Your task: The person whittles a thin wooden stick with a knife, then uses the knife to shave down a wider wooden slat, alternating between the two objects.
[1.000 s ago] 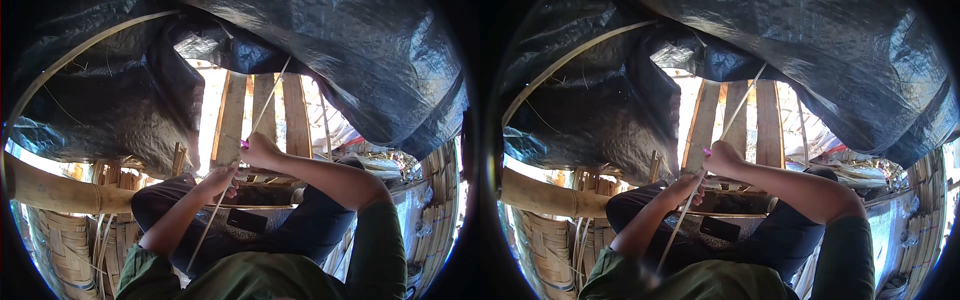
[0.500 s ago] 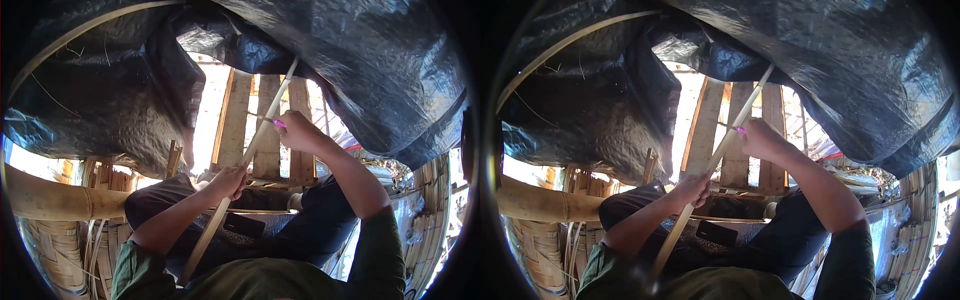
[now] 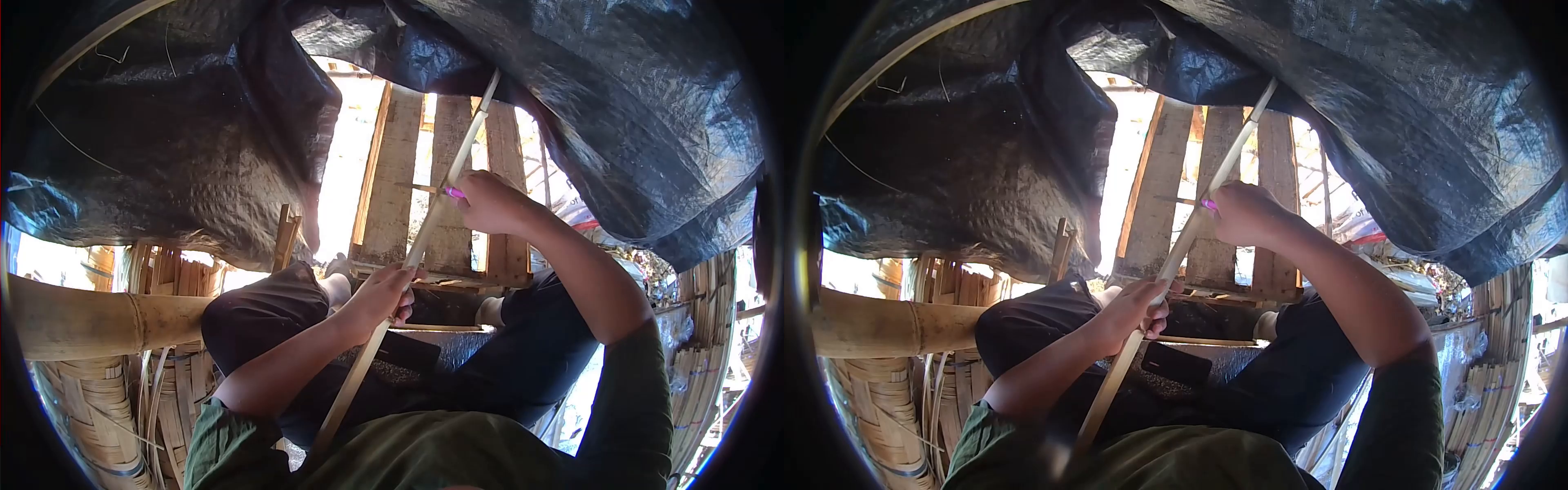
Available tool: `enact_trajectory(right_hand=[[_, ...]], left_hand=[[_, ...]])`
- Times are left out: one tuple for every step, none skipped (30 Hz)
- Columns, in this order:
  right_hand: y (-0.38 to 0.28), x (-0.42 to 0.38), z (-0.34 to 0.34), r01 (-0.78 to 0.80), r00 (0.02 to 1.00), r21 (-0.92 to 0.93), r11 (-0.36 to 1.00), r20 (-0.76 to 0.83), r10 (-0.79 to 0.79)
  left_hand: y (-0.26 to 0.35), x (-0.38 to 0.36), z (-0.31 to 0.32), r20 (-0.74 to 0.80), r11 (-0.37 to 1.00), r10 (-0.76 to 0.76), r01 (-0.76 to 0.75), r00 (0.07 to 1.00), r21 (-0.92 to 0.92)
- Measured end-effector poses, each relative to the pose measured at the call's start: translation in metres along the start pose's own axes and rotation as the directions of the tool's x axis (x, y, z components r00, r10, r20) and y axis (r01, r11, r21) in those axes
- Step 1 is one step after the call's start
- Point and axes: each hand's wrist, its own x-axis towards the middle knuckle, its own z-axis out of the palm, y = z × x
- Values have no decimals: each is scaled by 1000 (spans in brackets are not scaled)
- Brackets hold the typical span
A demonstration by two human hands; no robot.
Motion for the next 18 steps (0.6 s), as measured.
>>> enact_trajectory(right_hand=[[-3,-1,-2,-22,999,-13,1000,37,22],[-5,-2,-3,-44,996,-26,999,75,46],[-7,-2,-3,-46,996,-26,999,75,47],[-8,-1,-3,-76,991,-39,996,107,79],[-9,-1,-3,-105,984,-52,993,139,111],[-9,-1,-4,-106,984,-52,993,140,113],[-10,-2,-4,-100,986,-41,994,129,105],[-11,-2,-4,-94,988,-29,995,118,97],[-10,-2,-4,-93,988,-29,995,119,96],[-9,-2,-3,-86,991,-21,996,99,87],[-8,-2,-3,-79,994,-12,997,78,80],[-7,-2,-3,-79,994,-12,997,77,80],[-6,-1,-4,-77,994,-6,997,75,77],[-5,-1,-4,-75,995,0,997,74,74],[-5,-2,-3,-76,994,2,997,75,76],[-5,-2,-5,-90,995,19,996,48,89],[-5,-2,-5,-103,995,35,994,21,102],[0,-1,0,-103,994,37,994,25,103]], left_hand=[[-2,2,-1,0,1000,-2,2,1000,1],[-5,5,-2,-8,999,28,-28,1000,32],[-6,7,-2,-15,996,59,-58,998,64],[-7,6,-1,-13,996,57,-56,998,63],[-8,6,-1,-15,992,67,-65,998,105],[-9,5,0,-16,987,77,-73,997,146],[-7,4,0,-16,987,75,-72,997,145],[-4,2,0,-21,989,38,-34,999,145],[-1,1,0,-26,990,3,1,1000,144],[1,0,-1,-27,990,4,0,1000,144],[2,-1,-2,-34,990,6,-1,999,143],[3,-2,-4,-40,990,9,-3,999,143],[3,-3,-6,-40,990,9,-3,999,144],[4,-4,-7,-44,993,14,-8,999,118],[4,-6,-9,-47,996,17,-12,999,92],[6,-7,-9,-47,995,19,-14,999,94],[9,-9,-9,-67,994,21,-14,998,108],[9,-11,-10,-90,993,16,-6,996,120]])
